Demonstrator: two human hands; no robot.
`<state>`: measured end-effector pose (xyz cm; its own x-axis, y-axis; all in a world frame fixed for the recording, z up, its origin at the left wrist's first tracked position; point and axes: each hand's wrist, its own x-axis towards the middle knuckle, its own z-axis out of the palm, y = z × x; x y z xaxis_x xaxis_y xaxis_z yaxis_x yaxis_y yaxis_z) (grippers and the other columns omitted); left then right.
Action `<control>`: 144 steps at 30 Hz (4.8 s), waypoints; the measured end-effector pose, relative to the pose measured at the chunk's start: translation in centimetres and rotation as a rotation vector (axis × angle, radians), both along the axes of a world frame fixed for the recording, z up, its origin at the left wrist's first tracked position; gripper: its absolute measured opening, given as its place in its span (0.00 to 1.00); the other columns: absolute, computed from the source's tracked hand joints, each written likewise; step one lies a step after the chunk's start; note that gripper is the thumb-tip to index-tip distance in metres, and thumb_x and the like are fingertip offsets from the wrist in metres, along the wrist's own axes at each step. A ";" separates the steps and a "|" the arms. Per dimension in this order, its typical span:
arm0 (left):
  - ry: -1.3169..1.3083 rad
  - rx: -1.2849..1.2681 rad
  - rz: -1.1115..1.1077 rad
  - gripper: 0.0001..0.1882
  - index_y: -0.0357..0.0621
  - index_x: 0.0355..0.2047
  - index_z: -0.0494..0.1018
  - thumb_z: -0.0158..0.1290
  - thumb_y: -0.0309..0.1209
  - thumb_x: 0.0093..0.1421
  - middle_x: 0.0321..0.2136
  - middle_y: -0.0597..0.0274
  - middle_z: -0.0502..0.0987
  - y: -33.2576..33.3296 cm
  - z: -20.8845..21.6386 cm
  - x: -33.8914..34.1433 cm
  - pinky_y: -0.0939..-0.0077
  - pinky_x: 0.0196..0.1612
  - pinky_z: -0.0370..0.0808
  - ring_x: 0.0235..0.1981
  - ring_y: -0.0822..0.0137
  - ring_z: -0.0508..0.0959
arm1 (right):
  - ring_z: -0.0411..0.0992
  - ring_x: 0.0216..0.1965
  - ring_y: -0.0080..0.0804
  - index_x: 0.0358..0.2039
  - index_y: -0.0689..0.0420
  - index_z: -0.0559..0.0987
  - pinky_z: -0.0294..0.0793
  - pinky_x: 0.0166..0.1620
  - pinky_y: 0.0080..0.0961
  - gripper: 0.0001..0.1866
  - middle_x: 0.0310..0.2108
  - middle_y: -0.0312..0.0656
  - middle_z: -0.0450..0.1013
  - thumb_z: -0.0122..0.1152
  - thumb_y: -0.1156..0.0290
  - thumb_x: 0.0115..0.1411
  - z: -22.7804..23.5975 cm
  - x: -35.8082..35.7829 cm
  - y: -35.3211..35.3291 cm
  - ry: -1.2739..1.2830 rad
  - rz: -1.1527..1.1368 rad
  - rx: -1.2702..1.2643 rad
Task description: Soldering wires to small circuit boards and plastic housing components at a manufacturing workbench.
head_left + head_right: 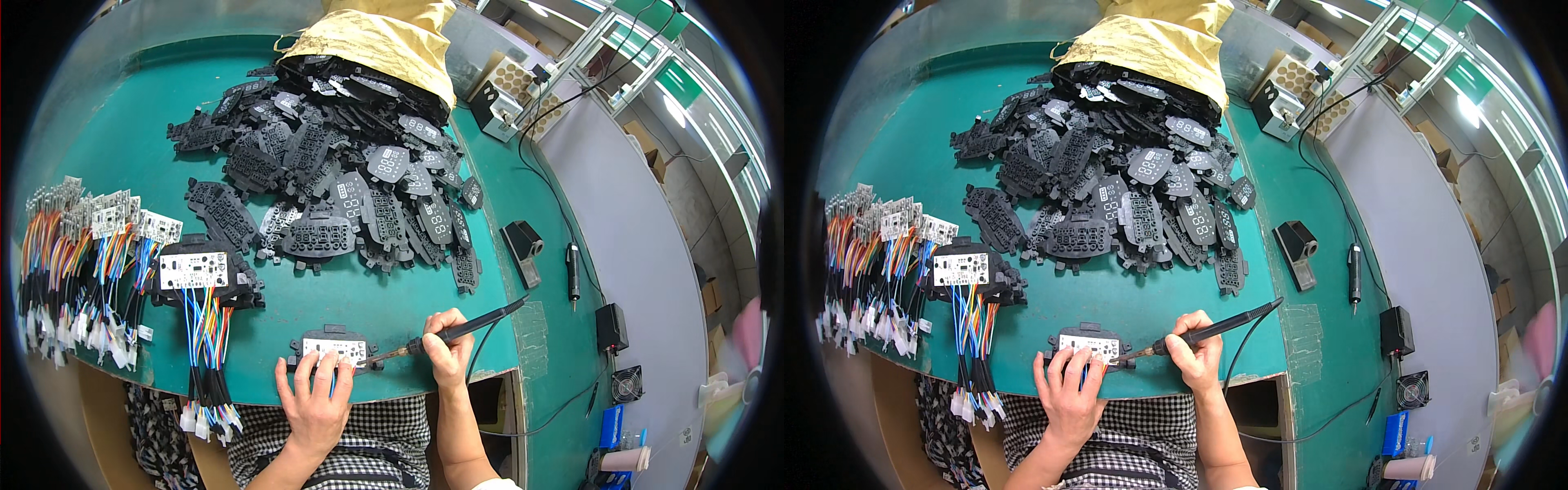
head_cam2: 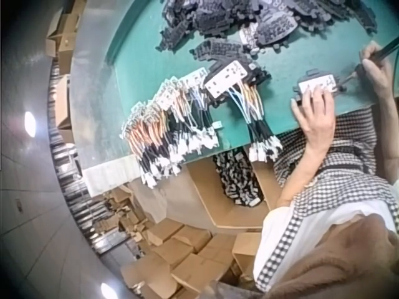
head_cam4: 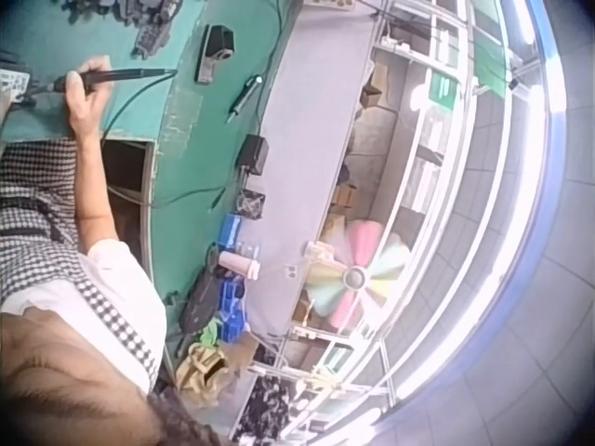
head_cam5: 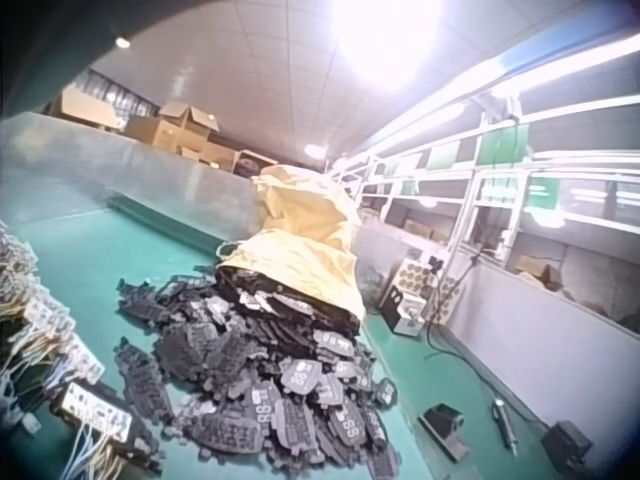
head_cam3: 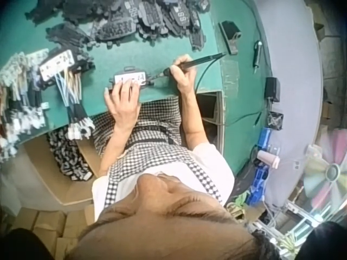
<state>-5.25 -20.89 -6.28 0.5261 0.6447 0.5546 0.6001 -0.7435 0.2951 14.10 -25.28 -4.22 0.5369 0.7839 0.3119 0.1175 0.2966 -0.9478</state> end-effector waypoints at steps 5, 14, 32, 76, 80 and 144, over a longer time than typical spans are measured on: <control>-0.011 0.018 -0.007 0.16 0.44 0.32 0.72 0.59 0.31 0.40 0.39 0.61 0.71 0.0 0.1 0.2 0.45 0.52 0.58 0.44 0.57 0.69 | 0.54 0.20 0.16 0.23 0.58 0.65 0.53 0.24 0.14 0.08 0.19 0.31 0.60 0.54 0.78 0.45 0.0 0.1 0.0 0.015 -0.007 0.000; -0.002 0.008 0.023 0.12 0.49 0.32 0.73 0.57 0.30 0.45 0.39 0.65 0.71 0.0 0.0 0.1 0.43 0.51 0.59 0.44 0.60 0.69 | 0.56 0.21 0.17 0.27 0.58 0.65 0.55 0.25 0.15 0.08 0.19 0.33 0.60 0.54 0.75 0.48 0.3 0.4 0.6 0.094 -0.008 0.190; 0.006 0.009 -0.022 0.16 0.45 0.33 0.72 0.58 0.32 0.41 0.39 0.61 0.71 0.3 0.0 -0.2 0.43 0.51 0.58 0.44 0.57 0.68 | 0.56 0.22 0.12 0.27 0.57 0.66 0.54 0.25 0.12 0.08 0.21 0.28 0.61 0.56 0.72 0.50 1.1 -0.5 2.6 0.061 -0.047 -0.125; -0.008 -0.017 -0.031 0.20 0.46 0.34 0.72 0.58 0.27 0.36 0.41 0.62 0.69 0.1 0.0 -0.4 0.43 0.52 0.57 0.45 0.57 0.67 | 0.58 0.24 0.15 0.28 0.57 0.65 0.57 0.27 0.13 0.07 0.23 0.31 0.61 0.55 0.76 0.50 1.1 -1.4 2.7 0.073 -0.030 0.052; -0.014 -0.044 -0.031 0.21 0.46 0.35 0.73 0.58 0.26 0.35 0.42 0.63 0.69 0.0 0.0 -0.3 0.43 0.52 0.56 0.45 0.57 0.67 | 0.57 0.23 0.13 0.29 0.58 0.66 0.58 0.27 0.12 0.07 0.23 0.29 0.61 0.55 0.75 0.52 1.8 -2.9 4.1 0.040 -0.010 -0.072; 0.031 0.017 0.046 0.09 0.51 0.31 0.73 0.54 0.30 0.47 0.39 0.69 0.71 -0.1 0.5 -0.4 0.44 0.48 0.61 0.41 0.57 0.67 | 0.59 0.22 0.14 0.25 0.60 0.67 0.59 0.25 0.13 0.07 0.21 0.30 0.64 0.57 0.74 0.49 1.4 -4.2 5.1 0.001 0.050 -0.162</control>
